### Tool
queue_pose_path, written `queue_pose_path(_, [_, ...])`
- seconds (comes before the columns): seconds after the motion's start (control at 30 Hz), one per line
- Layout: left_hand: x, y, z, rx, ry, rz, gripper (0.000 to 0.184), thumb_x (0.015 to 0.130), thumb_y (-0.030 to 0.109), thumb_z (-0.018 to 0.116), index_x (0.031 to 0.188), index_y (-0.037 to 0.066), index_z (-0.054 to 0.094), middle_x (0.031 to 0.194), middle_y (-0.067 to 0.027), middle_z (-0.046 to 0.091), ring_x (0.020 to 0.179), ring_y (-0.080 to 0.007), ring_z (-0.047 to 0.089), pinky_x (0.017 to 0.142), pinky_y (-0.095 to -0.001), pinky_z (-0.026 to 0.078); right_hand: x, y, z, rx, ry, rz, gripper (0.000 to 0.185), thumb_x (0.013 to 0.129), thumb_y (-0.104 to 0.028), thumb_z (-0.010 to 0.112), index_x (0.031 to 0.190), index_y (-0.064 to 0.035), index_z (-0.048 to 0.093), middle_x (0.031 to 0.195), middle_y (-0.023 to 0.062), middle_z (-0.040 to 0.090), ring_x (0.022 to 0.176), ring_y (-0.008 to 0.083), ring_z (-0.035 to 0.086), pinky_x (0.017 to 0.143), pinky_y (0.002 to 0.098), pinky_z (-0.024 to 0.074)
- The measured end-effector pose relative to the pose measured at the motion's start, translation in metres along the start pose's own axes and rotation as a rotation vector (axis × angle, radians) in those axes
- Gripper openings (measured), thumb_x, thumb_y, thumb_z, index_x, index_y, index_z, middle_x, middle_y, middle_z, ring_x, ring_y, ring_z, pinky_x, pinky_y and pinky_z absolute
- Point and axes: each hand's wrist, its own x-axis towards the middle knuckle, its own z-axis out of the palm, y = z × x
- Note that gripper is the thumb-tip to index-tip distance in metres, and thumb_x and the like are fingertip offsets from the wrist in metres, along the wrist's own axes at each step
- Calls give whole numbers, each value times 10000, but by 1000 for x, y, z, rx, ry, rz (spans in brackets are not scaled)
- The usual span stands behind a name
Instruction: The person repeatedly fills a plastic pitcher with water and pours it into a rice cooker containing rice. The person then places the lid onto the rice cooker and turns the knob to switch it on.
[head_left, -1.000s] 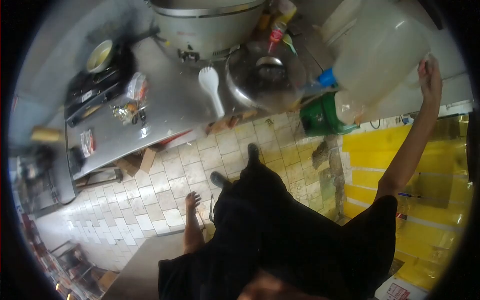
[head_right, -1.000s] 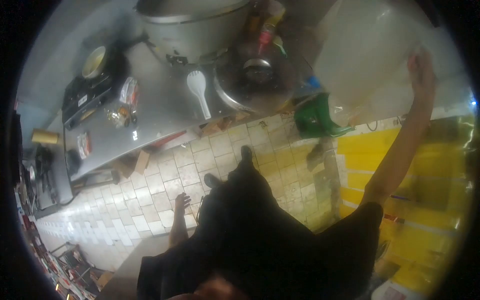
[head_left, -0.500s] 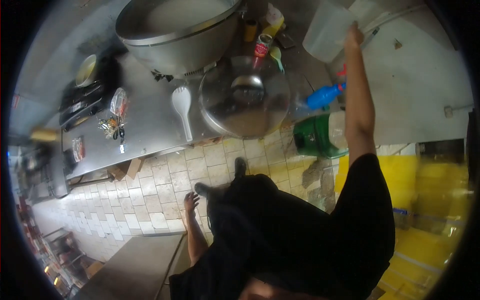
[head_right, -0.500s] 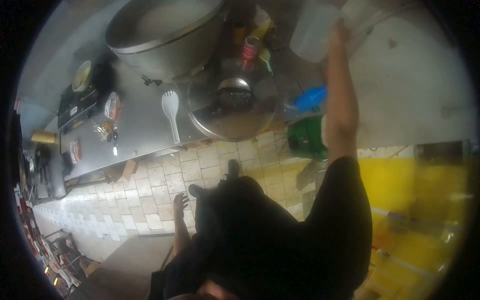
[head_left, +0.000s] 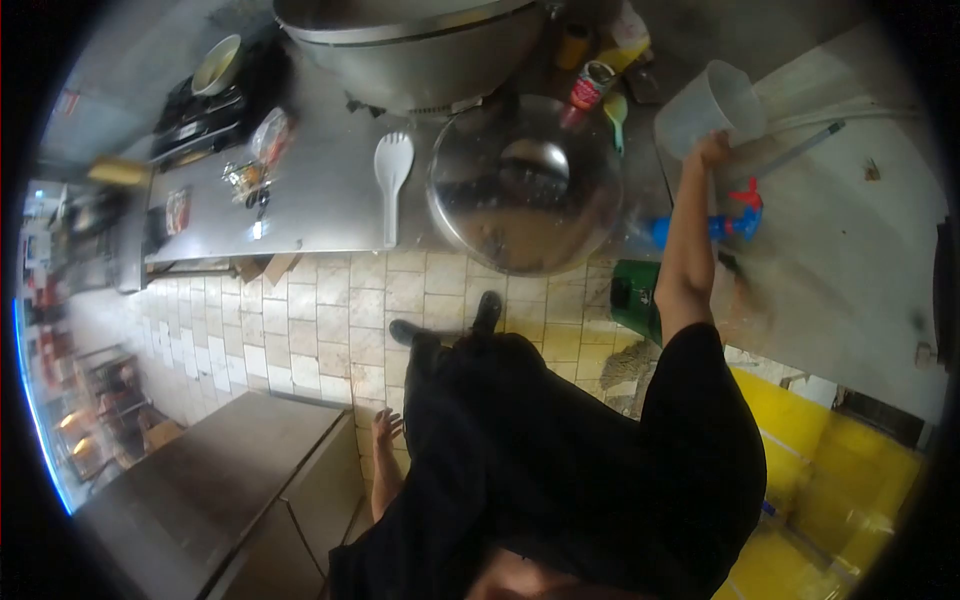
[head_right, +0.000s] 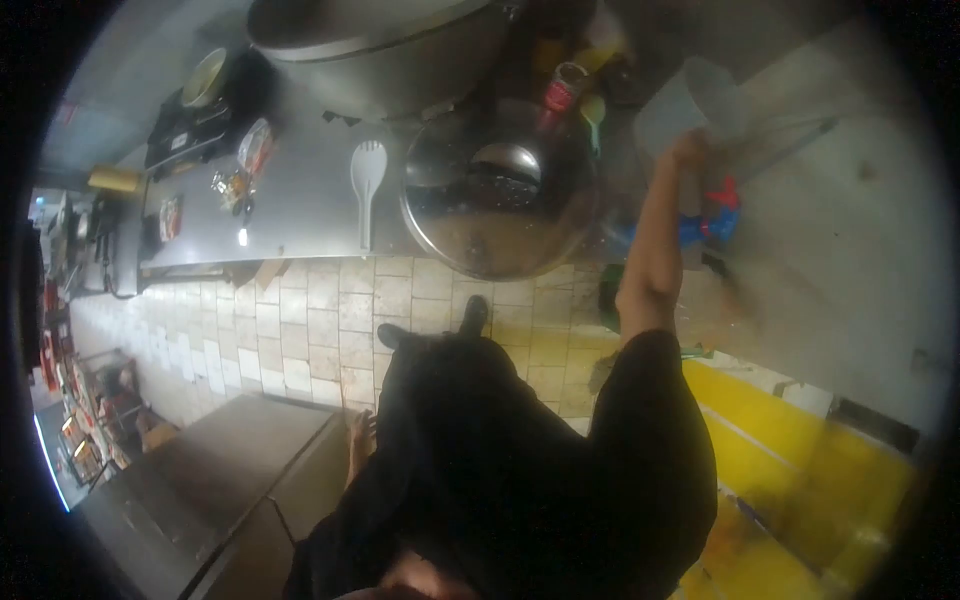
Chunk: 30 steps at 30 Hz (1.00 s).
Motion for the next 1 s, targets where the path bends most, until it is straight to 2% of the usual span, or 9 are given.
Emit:
queue_pose_path(0.03, [-3,0,0,22,6,-14,471,908,438,565,1233,104,496,1098,-121,637,927,-270,650,753,-417,494,-10,0,-4,629,-3,120,316,949,-285,472,1032,-10,602,1039,190,645,955,286,640,818,396,509])
queue_pose_path(0.2, [13,27,21,98,34,-37,486,895,427,580,1237,92,499,1072,-137,640,944,-279,638,825,-450,474,-112,-110,-189,645,291,353,373,931,-271,528,945,97,584,1014,264,601,1001,351,581,907,429,443])
queue_pose_path(0.23, [24,37,24,84,34,-29,486,895,427,580,1237,92,499,1072,-137,640,944,-279,638,825,-450,474,-145,-121,-187,592,403,-18,297,912,-246,555,926,47,602,929,206,625,947,340,591,889,431,446])
queue_pose_path(0.3, [37,46,30,24,-18,68,461,892,425,585,1204,92,519,1056,-130,643,891,-251,637,779,-414,493,-209,-155,-199,1062,-363,-408,228,874,-268,629,970,-62,614,937,112,643,889,291,609,852,407,469])
queue_pose_path(0.33, [48,52,31,39,-50,89,439,899,418,580,1188,93,528,1043,-123,646,863,-235,635,738,-383,498,-240,-163,-173,932,-648,-627,298,855,-315,659,998,-58,616,959,131,653,897,291,629,830,390,485])
queue_pose_path(0.47, [63,99,39,74,-131,214,398,918,404,569,1169,96,542,996,-105,655,808,-187,631,616,-300,483,-304,-194,-193,589,-765,-930,477,850,-438,645,1113,-40,617,1083,179,648,997,353,618,858,409,484])
queue_pose_path(0.63, [60,136,26,68,-63,391,439,919,423,575,1184,76,542,974,-105,661,815,-169,639,627,-288,464,-319,-184,-229,545,-781,-912,460,860,-439,625,1056,-24,656,1036,181,659,966,357,620,835,413,487])
queue_pose_path(0.9, [112,45,-64,58,-121,165,522,894,416,606,1216,21,493,962,-144,682,768,-213,668,576,-332,512,-314,-142,-420,538,-680,-748,385,831,-339,697,1043,-21,659,942,200,670,872,384,635,779,410,498])
queue_pose_path(1.0, [107,25,-103,35,-132,150,439,891,406,608,1150,62,521,878,-110,674,714,-200,624,592,-334,486,-282,-141,-487,440,-674,-598,495,874,-343,664,1170,47,589,1177,233,609,1111,317,584,941,376,437])
